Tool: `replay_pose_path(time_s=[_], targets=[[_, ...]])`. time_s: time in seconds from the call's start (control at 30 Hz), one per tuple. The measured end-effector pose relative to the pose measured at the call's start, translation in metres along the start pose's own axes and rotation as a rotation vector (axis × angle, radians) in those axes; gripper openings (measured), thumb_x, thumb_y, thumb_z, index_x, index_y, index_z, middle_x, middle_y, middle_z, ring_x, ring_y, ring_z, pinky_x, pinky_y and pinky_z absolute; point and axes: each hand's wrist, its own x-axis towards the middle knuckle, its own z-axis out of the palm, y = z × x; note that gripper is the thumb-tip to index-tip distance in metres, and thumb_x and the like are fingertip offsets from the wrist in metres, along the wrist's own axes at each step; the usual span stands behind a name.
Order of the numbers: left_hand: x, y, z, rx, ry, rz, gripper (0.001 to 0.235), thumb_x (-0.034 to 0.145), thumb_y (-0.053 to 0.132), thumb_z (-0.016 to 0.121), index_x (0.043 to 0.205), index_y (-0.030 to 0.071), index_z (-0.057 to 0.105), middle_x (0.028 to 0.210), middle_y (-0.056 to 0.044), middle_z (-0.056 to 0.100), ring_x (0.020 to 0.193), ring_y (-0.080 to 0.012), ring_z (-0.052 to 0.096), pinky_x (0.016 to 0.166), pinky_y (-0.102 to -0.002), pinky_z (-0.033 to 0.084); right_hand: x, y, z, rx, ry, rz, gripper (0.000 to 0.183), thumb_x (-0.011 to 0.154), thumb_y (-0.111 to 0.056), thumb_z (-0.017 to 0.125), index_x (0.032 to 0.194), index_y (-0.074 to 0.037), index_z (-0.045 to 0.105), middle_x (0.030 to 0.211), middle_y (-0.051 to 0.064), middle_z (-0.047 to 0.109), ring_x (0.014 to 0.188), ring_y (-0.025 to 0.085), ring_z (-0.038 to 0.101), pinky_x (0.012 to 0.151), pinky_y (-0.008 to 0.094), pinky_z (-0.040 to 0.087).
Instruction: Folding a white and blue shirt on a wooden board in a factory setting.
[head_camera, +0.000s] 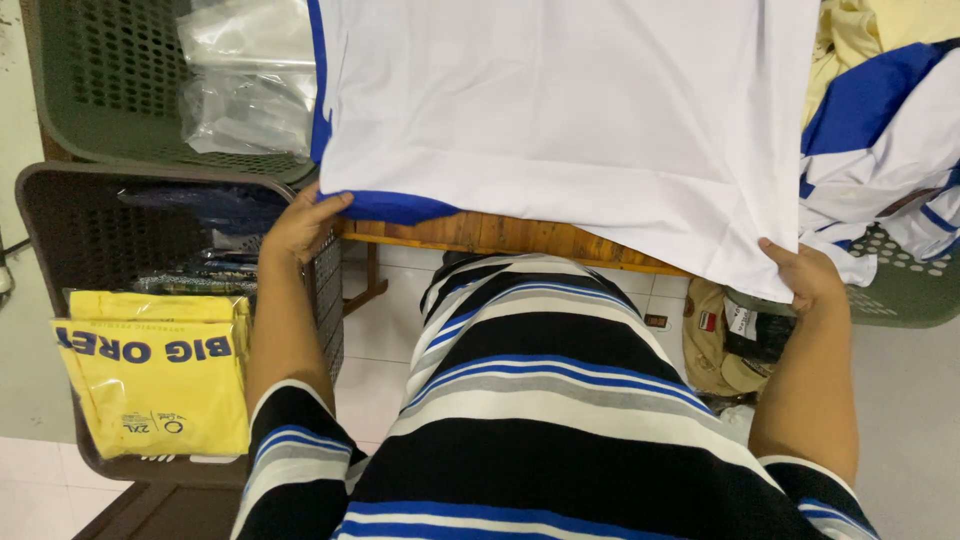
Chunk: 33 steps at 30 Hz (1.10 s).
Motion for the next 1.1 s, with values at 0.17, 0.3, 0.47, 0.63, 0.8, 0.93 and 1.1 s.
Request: replay_pose_path(time_s=[0.17,0.3,0.47,0.63,0.8,0.93,1.1], targets=[[-0.026,0.007,0.020,-0.262,0.467,0.092,0.047,0.075,0.034,0.058,0.116,0.014,0.047,0.111,-0.004,0.056,0.098,-0.0136,0.055,0.089,-0.029,0.047,-0.028,0.004,-0.002,0.209,-0.062,-0.298,0.025,0.090,-0.045,0.041,0.110,-0.031,0.046,0.060,-0.009,0.032,0.034,0.004,0.017,0.025,0.019,0.010],[-0.005,-0.066,0.016,0.435,0.645,0.144,0.026,0.086,0.030,0.052,0.096,0.006,0.053,0.088,-0.010,0.058,0.079,-0.0243,0.055,0.066,-0.036,0.043,0.031,0.042,0.009,0.156,-0.052,-0.362,0.028,0.091,-0.023,0.045,0.113,-0.006,0.049,0.114,0.011,0.051,0.100,0.024,0.047,0.085,0.037,0.041],[0.002,-0.136,0.037,0.123,0.891,0.018,0.044,0.087,0.043,0.048,0.064,0.006,0.057,0.063,0.001,0.054,0.058,-0.0120,0.048,0.051,-0.026,0.039,0.070,0.071,0.024,0.178,0.199,-0.552,0.023,0.092,-0.029,0.055,0.093,-0.006,0.059,0.083,-0.004,0.051,0.073,0.011,0.044,0.059,0.026,0.037],[-0.039,-0.108,0.055,-0.332,0.602,-0.038,0.051,0.069,0.044,0.057,0.108,0.011,0.053,0.108,-0.003,0.057,0.098,-0.0155,0.053,0.088,-0.028,0.042,0.034,0.058,0.022,0.136,0.068,-0.445,0.030,0.084,-0.028,0.060,0.105,-0.006,0.057,0.100,0.003,0.055,0.086,0.016,0.050,0.069,0.030,0.042],[-0.039,-0.099,0.059,-0.184,0.171,-0.234,0.072,0.058,0.022,0.068,0.123,0.017,0.038,0.110,-0.001,0.051,0.089,-0.0143,0.047,0.067,-0.026,0.037,-0.003,0.030,0.018,0.043,-0.141,-0.267,0.055,0.068,-0.015,0.065,0.118,-0.004,0.045,0.119,0.012,0.049,0.108,0.025,0.046,0.091,0.037,0.038],[-0.038,-0.100,0.057,0.148,0.069,-0.406,0.077,0.049,0.022,0.074,0.120,0.011,0.046,0.114,-0.003,0.051,0.101,-0.0163,0.045,0.086,-0.025,0.033,0.014,0.043,0.011,0.066,-0.125,-0.278,0.048,0.068,-0.014,0.067,0.112,-0.006,0.050,0.116,0.008,0.052,0.102,0.020,0.048,0.086,0.033,0.040],[-0.044,-0.135,0.029,0.748,0.124,-0.214,0.069,0.054,0.034,0.078,0.115,0.013,0.054,0.124,-0.015,0.037,0.117,-0.0293,0.035,0.099,-0.032,0.028,0.032,0.056,0.007,0.087,-0.102,-0.255,0.045,0.071,-0.017,0.066,0.111,-0.005,0.051,0.115,0.007,0.052,0.100,0.018,0.049,0.086,0.030,0.041]])
